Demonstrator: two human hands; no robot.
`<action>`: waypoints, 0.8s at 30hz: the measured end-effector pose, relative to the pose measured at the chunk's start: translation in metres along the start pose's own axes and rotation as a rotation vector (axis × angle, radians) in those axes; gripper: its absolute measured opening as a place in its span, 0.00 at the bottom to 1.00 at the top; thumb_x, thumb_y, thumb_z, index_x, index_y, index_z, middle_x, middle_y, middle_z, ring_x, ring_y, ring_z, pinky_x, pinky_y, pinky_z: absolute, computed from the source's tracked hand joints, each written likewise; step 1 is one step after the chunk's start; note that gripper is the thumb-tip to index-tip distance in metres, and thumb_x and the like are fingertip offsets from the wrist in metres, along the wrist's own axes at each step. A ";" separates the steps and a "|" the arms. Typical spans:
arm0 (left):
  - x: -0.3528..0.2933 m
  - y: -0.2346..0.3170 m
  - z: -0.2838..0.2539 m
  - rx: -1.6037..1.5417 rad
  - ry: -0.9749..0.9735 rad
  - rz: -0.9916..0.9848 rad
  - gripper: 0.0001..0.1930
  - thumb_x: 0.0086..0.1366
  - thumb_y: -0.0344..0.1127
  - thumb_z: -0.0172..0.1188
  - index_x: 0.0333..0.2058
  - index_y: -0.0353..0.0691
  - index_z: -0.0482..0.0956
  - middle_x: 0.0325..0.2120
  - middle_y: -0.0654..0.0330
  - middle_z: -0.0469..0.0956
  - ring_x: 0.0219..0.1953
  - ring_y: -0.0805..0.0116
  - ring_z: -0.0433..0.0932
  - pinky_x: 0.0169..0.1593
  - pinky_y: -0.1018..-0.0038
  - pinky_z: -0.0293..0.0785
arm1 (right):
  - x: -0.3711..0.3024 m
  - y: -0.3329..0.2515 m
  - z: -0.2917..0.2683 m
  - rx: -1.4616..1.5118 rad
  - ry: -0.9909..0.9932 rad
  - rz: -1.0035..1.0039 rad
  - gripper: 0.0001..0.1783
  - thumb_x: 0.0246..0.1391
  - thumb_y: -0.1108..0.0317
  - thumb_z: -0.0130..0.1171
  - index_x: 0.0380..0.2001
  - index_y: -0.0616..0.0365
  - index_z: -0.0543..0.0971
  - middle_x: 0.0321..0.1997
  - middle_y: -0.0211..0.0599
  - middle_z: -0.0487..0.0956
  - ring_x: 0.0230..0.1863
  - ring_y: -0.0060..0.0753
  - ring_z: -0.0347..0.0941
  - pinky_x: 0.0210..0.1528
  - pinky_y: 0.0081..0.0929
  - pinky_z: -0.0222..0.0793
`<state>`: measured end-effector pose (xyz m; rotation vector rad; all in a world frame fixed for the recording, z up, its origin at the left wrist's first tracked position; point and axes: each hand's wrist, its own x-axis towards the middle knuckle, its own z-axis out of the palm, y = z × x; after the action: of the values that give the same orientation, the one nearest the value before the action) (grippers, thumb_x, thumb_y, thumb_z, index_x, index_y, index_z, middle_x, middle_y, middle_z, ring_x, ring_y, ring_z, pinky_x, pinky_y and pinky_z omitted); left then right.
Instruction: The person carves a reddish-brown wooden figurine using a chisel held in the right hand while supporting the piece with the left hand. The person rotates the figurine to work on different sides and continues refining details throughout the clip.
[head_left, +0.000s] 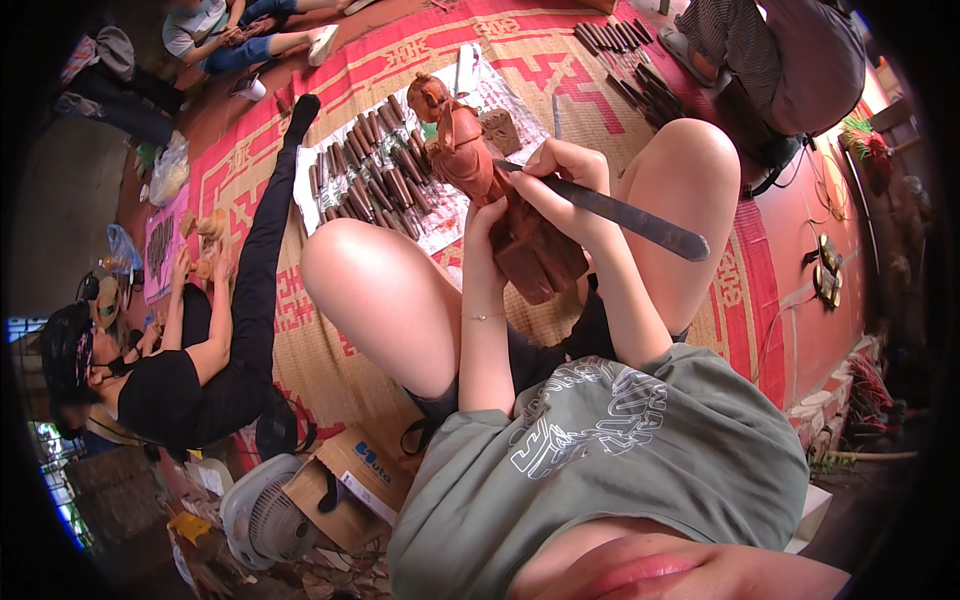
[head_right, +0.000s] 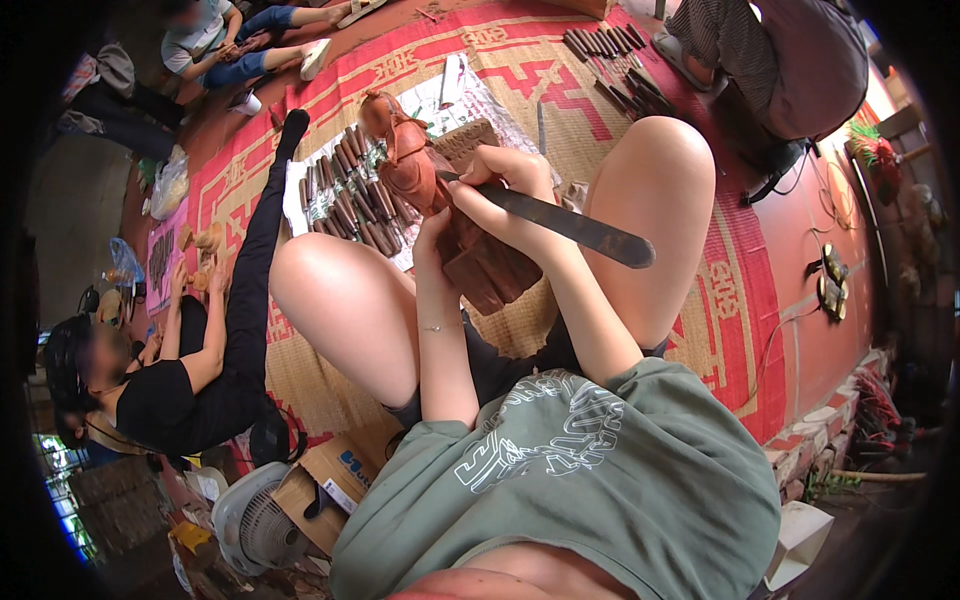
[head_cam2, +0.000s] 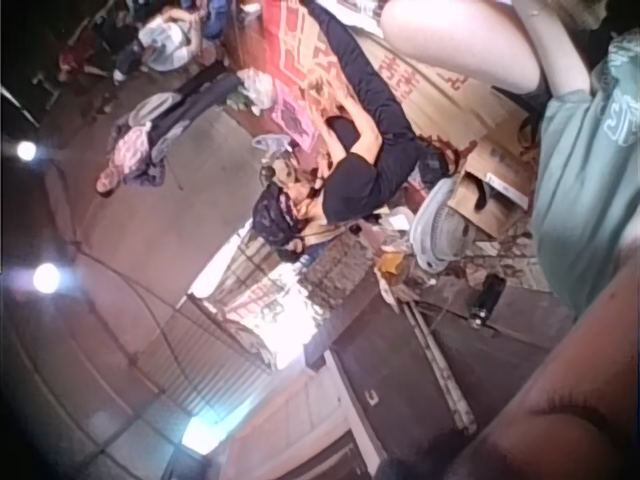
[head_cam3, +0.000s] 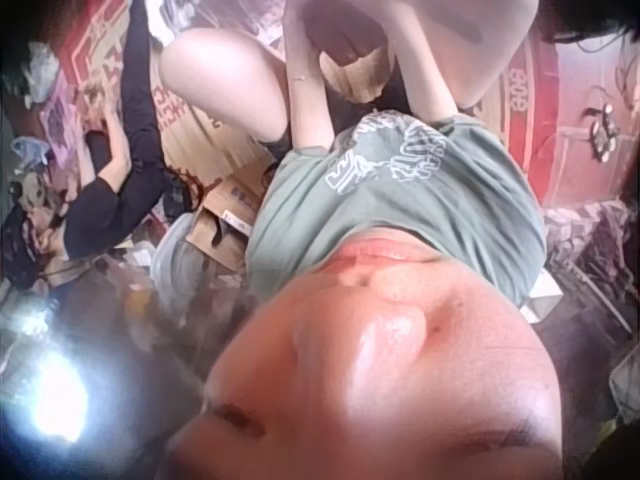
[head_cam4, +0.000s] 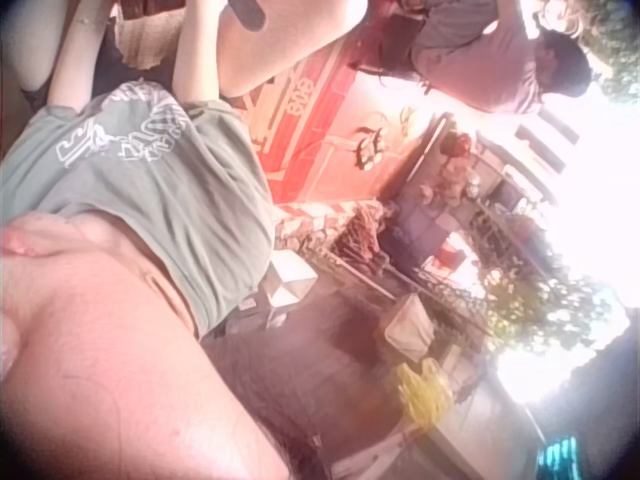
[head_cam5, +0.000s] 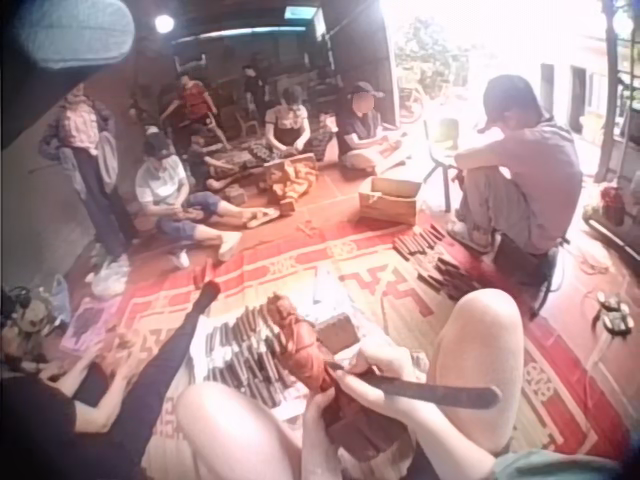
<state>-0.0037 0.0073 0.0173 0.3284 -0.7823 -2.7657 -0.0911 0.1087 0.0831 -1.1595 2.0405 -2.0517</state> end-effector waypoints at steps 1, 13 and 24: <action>0.000 0.000 0.001 0.001 -0.003 0.001 0.21 0.62 0.33 0.51 0.54 0.36 0.65 0.47 0.55 0.73 0.49 0.65 0.74 0.54 0.69 0.71 | 0.000 0.000 -0.001 -0.028 -0.021 -0.038 0.12 0.42 0.80 0.62 0.16 0.65 0.68 0.19 0.32 0.72 0.22 0.15 0.66 0.24 0.17 0.60; 0.000 0.000 0.002 0.038 0.037 -0.006 0.20 0.61 0.32 0.51 0.53 0.36 0.66 0.46 0.56 0.73 0.47 0.66 0.75 0.52 0.70 0.73 | -0.002 -0.005 0.007 -0.080 0.102 -0.025 0.11 0.39 0.79 0.61 0.15 0.65 0.68 0.17 0.35 0.73 0.20 0.20 0.67 0.24 0.19 0.62; -0.002 0.004 0.010 0.163 0.055 0.073 0.20 0.61 0.36 0.51 0.51 0.36 0.68 0.44 0.57 0.75 0.46 0.68 0.75 0.51 0.71 0.72 | -0.004 0.006 0.010 -0.086 0.161 -0.081 0.11 0.38 0.78 0.61 0.15 0.64 0.67 0.18 0.37 0.73 0.20 0.24 0.69 0.24 0.21 0.63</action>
<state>-0.0043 0.0094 0.0280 0.3969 -0.9878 -2.6195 -0.0857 0.1016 0.0744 -1.1428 2.2083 -2.1812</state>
